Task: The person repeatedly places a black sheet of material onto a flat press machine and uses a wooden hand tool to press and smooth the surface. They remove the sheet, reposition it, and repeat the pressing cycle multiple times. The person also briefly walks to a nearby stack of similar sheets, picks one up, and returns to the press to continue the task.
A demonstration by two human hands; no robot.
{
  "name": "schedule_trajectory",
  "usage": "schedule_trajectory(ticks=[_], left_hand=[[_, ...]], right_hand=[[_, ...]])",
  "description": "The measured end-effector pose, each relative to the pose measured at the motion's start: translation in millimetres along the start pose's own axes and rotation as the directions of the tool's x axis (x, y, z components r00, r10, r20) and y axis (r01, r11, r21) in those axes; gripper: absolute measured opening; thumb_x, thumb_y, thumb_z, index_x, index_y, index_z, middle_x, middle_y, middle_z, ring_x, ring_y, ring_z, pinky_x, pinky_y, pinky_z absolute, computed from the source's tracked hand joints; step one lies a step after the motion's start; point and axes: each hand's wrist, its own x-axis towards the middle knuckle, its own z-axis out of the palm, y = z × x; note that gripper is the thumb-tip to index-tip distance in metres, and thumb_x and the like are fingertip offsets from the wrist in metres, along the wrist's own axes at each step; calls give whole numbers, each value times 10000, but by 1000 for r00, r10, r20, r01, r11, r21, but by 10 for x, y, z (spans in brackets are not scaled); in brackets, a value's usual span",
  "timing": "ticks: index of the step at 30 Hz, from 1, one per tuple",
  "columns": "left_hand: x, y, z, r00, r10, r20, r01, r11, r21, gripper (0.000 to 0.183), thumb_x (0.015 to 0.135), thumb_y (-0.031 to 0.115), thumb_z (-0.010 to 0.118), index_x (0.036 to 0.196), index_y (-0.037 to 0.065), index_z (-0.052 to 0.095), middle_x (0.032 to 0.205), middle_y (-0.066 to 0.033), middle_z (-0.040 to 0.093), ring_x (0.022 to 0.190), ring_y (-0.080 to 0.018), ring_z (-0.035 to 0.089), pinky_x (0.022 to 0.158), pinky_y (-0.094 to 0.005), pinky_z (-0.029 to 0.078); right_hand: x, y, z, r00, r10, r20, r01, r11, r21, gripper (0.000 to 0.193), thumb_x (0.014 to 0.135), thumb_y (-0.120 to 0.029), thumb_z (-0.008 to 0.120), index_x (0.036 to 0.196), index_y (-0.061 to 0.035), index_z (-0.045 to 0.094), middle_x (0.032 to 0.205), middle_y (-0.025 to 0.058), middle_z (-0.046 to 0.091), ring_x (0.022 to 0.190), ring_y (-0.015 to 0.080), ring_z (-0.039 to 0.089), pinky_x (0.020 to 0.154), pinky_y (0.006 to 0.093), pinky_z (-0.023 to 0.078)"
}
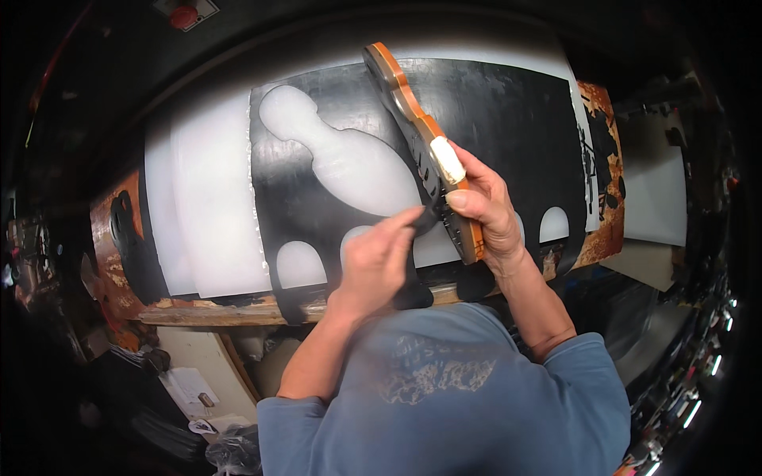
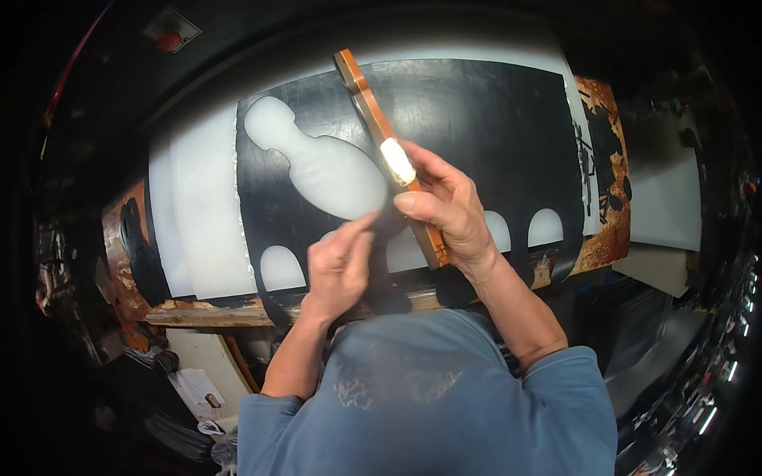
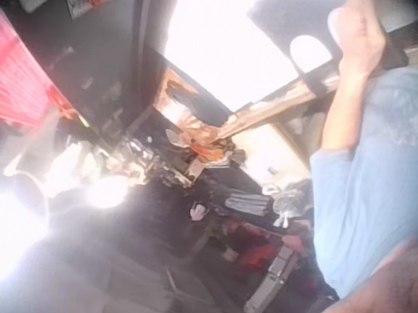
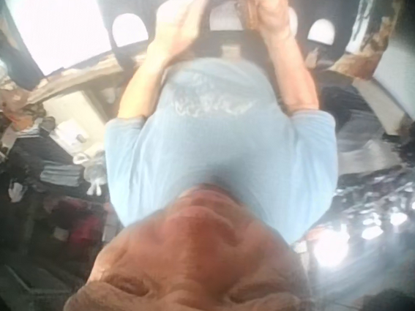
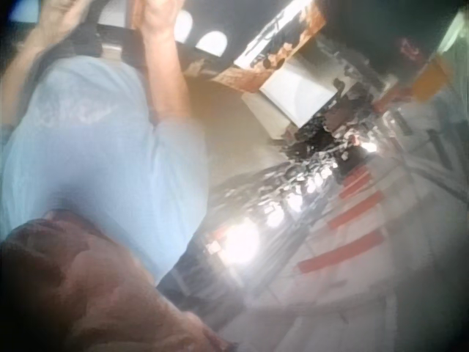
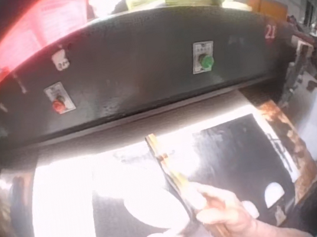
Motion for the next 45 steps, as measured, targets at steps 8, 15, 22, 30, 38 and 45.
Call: schedule_trajectory(ticks=[8,15,22,30,38,45], left_hand=[[-256,-353,-690,899,-298,-322,291,954,-71,212,1115,93,573,1217,-50,693,994,-98,762,810,-140,692,731,-293,567],[-352,-392,-1061,865,-396,-308,313,906,-285,381,1117,118,572,1437,-88,594,1249,-138,736,1123,-176,697,1037,-334,537],[-101,-426,-1090,761,-583,-284,413,774,-481,406,1069,2,613,1456,-107,559,1261,-153,725,1108,-134,676,969,-287,539],[-429,-843,-1980,623,-201,-756,244,968,-57,350,1070,68,651,1375,-101,627,1239,-129,732,1115,-149,681,1001,-293,529],[-1160,-1705,-4034,124,-48,-991,521,853,24,373,1035,82,660,1381,-58,658,1187,-141,771,1056,-181,723,948,-326,558],[-812,-1640,-3682,328,76,-941,790,525,318,496,1052,268,629,1453,-25,617,1496,-222,606,1381,-384,580,1173,-446,452]], right_hand=[[-204,-147,-67,1000,-15,4,16,997,-71,913,752,-106,861,1547,116,471,1399,191,633,1299,235,618,1148,358,450],[-252,-302,-312,985,-171,-33,146,915,-377,916,715,-132,877,1512,125,508,1503,214,555,1354,266,583,1202,393,407],[-173,-49,-389,895,-387,224,194,-115,-974,856,655,-194,873,1447,10,619,1548,291,457,1338,439,525,1117,495,465],[-168,98,-460,893,-378,245,177,-206,-962,878,688,-178,829,1507,-12,560,1590,303,416,1366,480,481,1128,544,433],[-179,147,-464,915,-368,163,95,-198,-976,910,690,-195,818,1542,-41,537,1635,277,392,1432,454,447,1181,541,395],[-165,105,-451,889,-374,266,188,-231,-955,905,687,-209,836,1524,-24,549,1598,309,416,1368,476,481,1149,535,408]])
